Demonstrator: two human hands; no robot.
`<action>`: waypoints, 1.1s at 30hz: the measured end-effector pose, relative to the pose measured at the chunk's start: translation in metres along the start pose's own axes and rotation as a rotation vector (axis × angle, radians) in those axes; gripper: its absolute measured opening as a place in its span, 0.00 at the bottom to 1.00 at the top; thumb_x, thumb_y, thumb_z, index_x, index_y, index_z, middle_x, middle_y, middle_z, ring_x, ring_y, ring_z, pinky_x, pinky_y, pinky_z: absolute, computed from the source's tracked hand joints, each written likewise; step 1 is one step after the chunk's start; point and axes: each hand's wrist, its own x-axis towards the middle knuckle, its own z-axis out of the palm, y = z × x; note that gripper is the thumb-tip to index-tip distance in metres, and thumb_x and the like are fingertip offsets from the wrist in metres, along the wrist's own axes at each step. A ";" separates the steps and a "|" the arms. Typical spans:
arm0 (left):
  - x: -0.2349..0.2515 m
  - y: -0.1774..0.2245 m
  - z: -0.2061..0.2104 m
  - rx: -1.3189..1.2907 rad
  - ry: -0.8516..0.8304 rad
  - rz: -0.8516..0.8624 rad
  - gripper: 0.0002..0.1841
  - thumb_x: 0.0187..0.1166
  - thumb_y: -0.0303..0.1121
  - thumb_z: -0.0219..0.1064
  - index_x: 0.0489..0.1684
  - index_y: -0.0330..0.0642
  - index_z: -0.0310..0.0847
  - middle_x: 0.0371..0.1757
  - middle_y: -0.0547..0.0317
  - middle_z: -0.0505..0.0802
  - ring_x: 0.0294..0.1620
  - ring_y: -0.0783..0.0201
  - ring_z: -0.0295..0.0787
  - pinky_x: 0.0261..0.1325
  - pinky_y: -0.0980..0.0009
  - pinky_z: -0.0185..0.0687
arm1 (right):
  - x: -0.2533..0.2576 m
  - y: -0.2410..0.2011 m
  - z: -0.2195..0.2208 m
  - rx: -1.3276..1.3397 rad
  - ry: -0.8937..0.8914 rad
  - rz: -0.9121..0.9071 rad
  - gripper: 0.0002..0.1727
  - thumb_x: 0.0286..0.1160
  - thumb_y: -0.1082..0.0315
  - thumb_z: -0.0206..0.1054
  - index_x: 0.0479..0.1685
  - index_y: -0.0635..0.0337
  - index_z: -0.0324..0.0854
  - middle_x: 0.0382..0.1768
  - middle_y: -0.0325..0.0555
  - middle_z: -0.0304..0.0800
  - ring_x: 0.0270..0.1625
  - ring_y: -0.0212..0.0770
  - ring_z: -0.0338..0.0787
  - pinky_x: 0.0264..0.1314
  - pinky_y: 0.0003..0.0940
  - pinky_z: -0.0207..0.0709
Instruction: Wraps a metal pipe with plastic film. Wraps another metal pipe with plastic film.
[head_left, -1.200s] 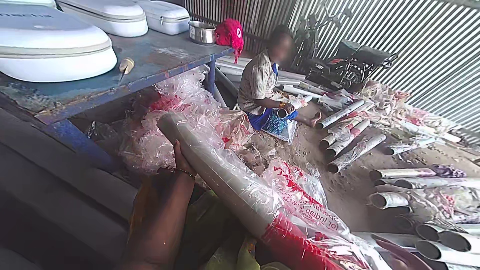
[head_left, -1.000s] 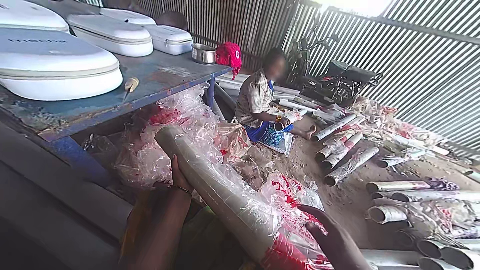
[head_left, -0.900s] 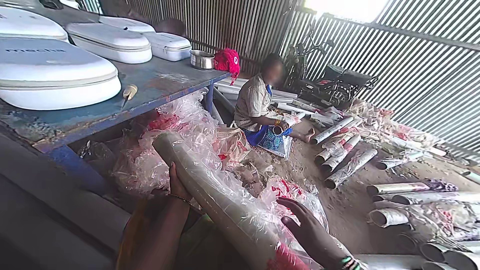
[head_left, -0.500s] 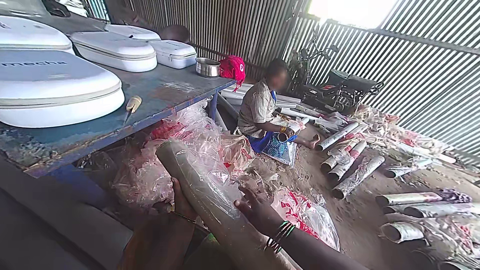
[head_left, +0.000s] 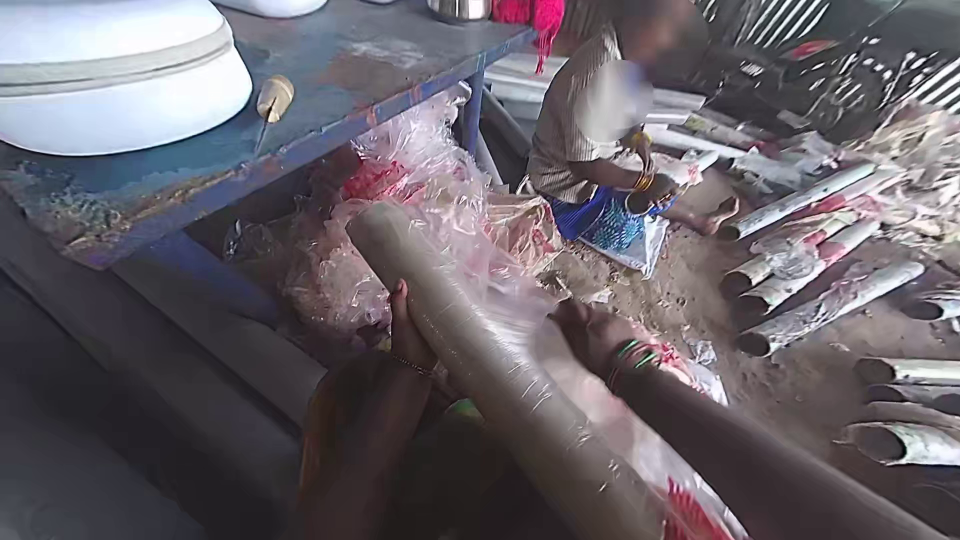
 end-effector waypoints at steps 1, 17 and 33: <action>0.001 0.000 0.003 0.026 -0.002 -0.008 0.23 0.95 0.51 0.35 0.67 0.53 0.72 0.51 0.66 0.91 0.54 0.73 0.90 0.58 0.70 0.88 | 0.012 0.016 0.007 0.001 -0.002 0.060 0.26 0.96 0.54 0.45 0.70 0.70 0.74 0.57 0.74 0.86 0.59 0.76 0.88 0.55 0.72 0.77; -0.001 0.005 0.021 -0.047 0.068 -0.098 0.23 0.95 0.47 0.29 0.63 0.50 0.71 0.44 0.66 0.90 0.46 0.75 0.90 0.50 0.74 0.87 | 0.030 0.056 0.045 0.742 0.273 -0.056 0.28 0.91 0.62 0.48 0.73 0.81 0.72 0.69 0.73 0.80 0.72 0.53 0.81 0.78 0.44 0.69; -0.047 0.023 0.032 -0.190 -0.063 -0.095 0.21 0.90 0.39 0.29 0.60 0.45 0.68 0.41 0.71 0.89 0.45 0.82 0.88 0.50 0.80 0.86 | 0.029 0.015 -0.084 0.484 0.359 -0.162 0.24 0.93 0.63 0.51 0.75 0.72 0.73 0.69 0.66 0.85 0.74 0.58 0.84 0.79 0.54 0.70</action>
